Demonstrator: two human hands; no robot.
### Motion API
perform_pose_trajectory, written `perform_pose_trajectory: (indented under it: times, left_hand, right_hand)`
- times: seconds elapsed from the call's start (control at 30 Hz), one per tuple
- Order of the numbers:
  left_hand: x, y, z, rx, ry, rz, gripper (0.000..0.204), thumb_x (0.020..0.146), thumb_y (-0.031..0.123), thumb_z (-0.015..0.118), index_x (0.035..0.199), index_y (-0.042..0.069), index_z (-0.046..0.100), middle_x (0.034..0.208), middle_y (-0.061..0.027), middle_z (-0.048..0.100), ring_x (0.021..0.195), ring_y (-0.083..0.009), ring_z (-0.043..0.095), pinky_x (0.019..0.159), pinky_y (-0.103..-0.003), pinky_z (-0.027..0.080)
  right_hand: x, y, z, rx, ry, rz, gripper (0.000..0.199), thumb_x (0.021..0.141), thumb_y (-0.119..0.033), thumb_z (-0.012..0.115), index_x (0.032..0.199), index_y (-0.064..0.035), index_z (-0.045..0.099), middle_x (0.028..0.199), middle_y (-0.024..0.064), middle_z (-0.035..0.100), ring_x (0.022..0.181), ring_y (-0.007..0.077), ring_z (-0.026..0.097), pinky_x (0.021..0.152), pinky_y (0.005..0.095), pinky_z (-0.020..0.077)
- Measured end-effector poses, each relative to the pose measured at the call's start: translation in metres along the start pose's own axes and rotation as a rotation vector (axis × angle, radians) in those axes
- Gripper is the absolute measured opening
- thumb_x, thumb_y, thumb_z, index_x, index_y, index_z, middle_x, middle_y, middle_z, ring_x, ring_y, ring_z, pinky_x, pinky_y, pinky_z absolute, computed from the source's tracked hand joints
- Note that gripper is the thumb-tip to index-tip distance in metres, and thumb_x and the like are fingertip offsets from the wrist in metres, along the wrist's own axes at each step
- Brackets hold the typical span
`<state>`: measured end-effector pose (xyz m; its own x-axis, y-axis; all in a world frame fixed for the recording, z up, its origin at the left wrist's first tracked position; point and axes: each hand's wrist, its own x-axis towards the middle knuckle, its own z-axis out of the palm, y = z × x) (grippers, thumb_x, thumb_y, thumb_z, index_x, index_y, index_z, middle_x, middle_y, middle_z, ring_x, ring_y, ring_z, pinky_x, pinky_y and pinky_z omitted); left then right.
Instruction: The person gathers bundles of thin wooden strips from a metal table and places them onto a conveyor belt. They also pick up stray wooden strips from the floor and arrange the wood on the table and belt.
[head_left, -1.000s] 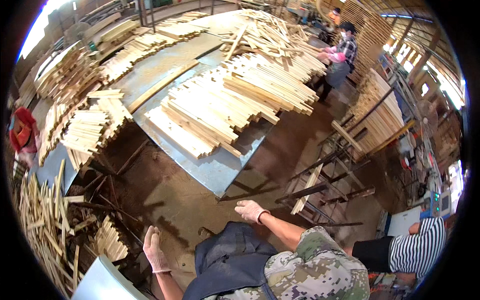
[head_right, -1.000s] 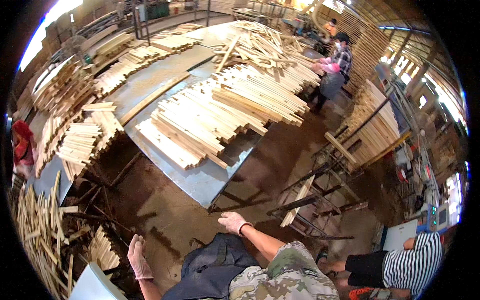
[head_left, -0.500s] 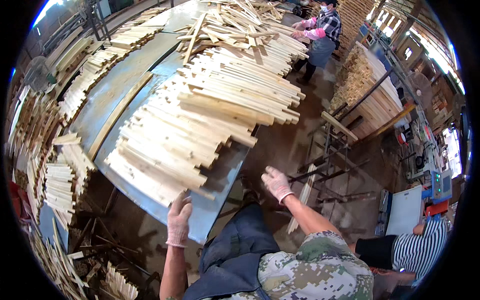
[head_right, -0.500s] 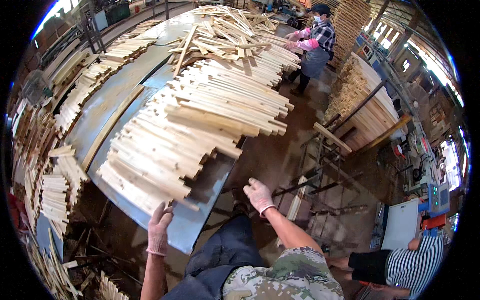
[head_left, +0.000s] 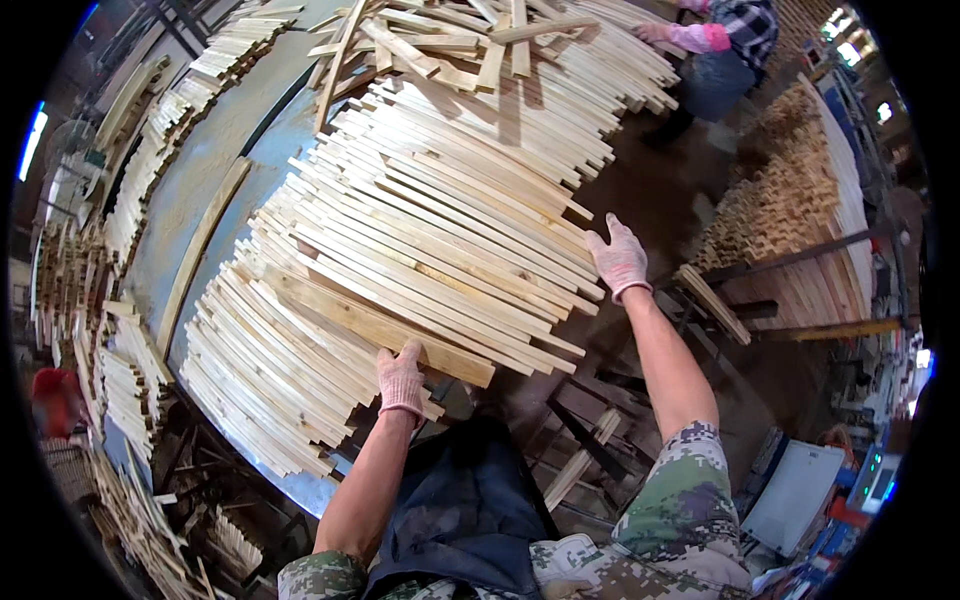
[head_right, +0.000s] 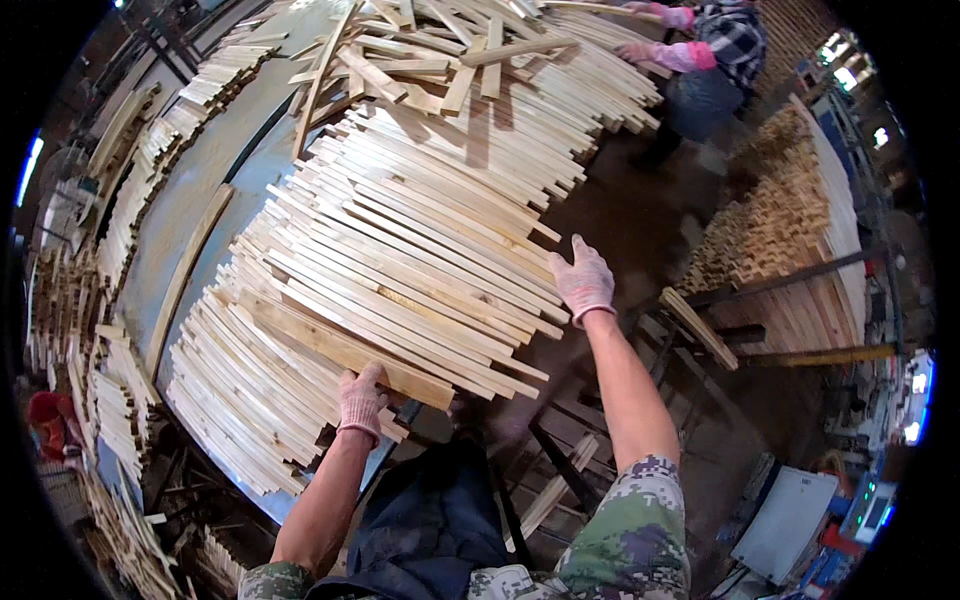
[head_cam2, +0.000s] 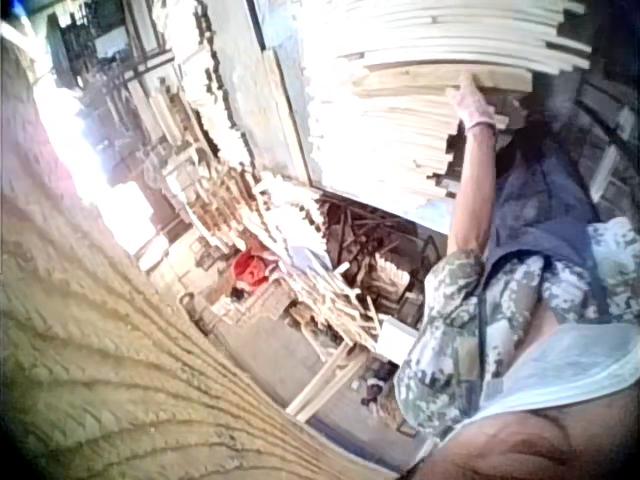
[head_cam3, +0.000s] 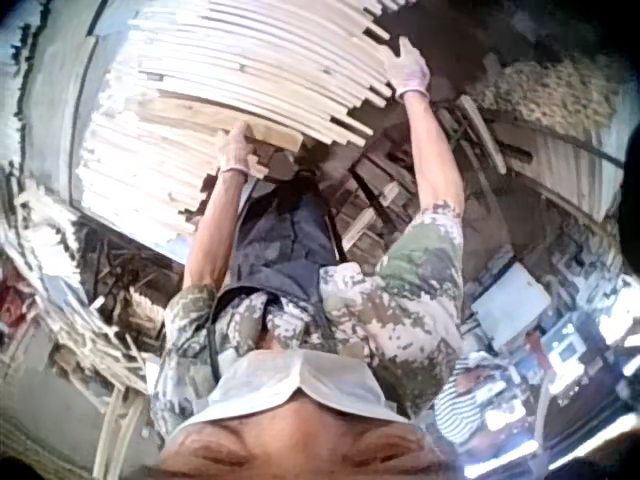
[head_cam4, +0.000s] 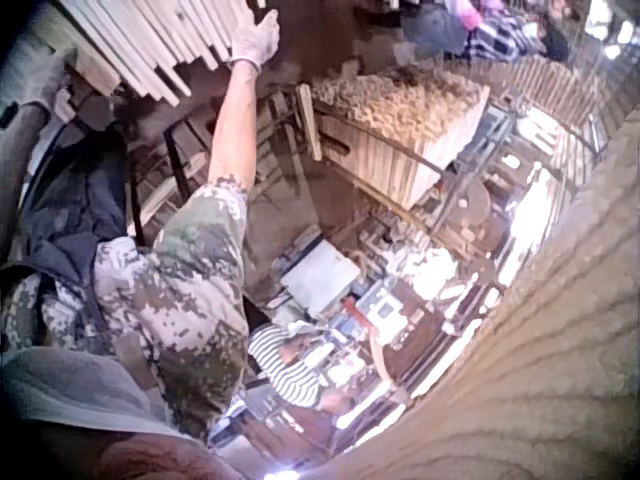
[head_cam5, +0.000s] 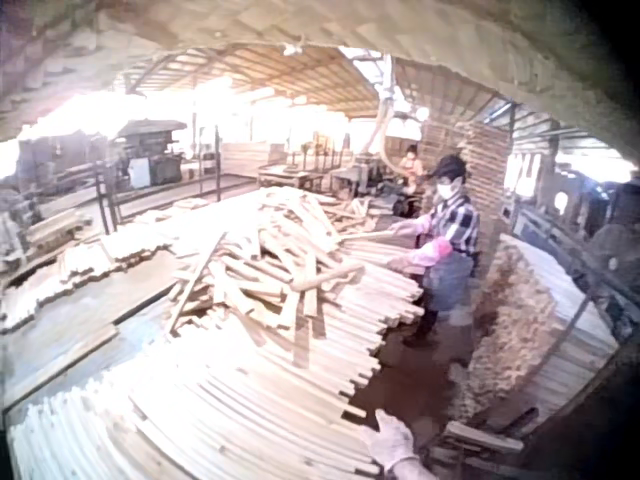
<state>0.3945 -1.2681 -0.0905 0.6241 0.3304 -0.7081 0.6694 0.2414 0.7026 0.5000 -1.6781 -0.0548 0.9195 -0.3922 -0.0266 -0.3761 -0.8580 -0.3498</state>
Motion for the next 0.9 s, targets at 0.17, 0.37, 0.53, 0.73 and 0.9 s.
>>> perform_pose_trajectory:
  times: [0.17, 0.37, 0.53, 0.73, 0.9]
  left_hand:
    - [0.006, 0.021, 0.032, -0.132, 0.17, -0.233, 0.036, 0.09, 0.022, 0.078, 0.119, 0.006, 0.063, 0.102, -0.011, 0.066, 0.086, -0.0263, 0.065, 0.067, -0.042, 0.061]
    - [0.021, 0.006, 0.016, -0.289, 0.054, -0.246, 0.041, 0.086, 0.021, 0.078, 0.119, 0.004, 0.061, 0.098, -0.0116, 0.066, 0.084, -0.0244, 0.064, 0.065, -0.039, 0.053]
    - [0.004, 0.061, 0.04, 0.049, 0.162, -0.157, 0.045, 0.085, 0.019, 0.076, 0.121, -0.001, 0.058, 0.099, -0.0157, 0.066, 0.083, -0.0273, 0.064, 0.067, -0.043, 0.053]
    - [-0.001, 0.077, 0.053, -0.036, 0.183, -0.191, 0.033, 0.087, 0.023, 0.073, 0.108, 0.002, 0.059, 0.082, -0.0103, 0.06, 0.069, -0.0235, 0.056, 0.06, -0.042, 0.046]
    - [0.01, 0.069, 0.04, -0.118, 0.091, -0.253, 0.03, 0.088, 0.029, 0.077, 0.108, 0.008, 0.069, 0.085, -0.0049, 0.063, 0.069, -0.0207, 0.056, 0.06, -0.04, 0.047]
  right_hand:
    - [0.056, 0.081, 0.042, 0.224, -0.499, -0.267, 0.053, 0.104, -0.046, 0.059, 0.131, -0.0024, 0.071, 0.126, 0.023, 0.072, 0.117, 0.0365, 0.069, 0.101, 0.0396, 0.0527]
    - [0.041, 0.033, 0.019, 0.42, -0.521, -0.161, 0.06, 0.104, -0.048, 0.061, 0.13, 0.0056, 0.068, 0.127, 0.0248, 0.072, 0.121, 0.039, 0.067, 0.105, 0.0394, 0.0512]
    - [0.04, -0.002, 0.035, 0.393, -0.464, -0.274, 0.058, 0.105, -0.051, 0.058, 0.127, 0.0017, 0.068, 0.123, 0.026, 0.071, 0.118, 0.0428, 0.066, 0.101, 0.0443, 0.0522]
    - [0.041, -0.023, 0.027, 0.138, -0.466, -0.269, 0.061, 0.106, -0.051, 0.055, 0.135, 0.001, 0.065, 0.132, 0.0261, 0.068, 0.126, 0.0434, 0.063, 0.108, 0.0463, 0.0498]
    - [0.058, -0.005, 0.043, -0.328, -0.441, -0.718, 0.045, 0.109, -0.04, 0.047, 0.132, -0.0071, 0.067, 0.118, 0.0246, 0.072, 0.113, 0.0427, 0.068, 0.096, 0.0541, 0.0545]
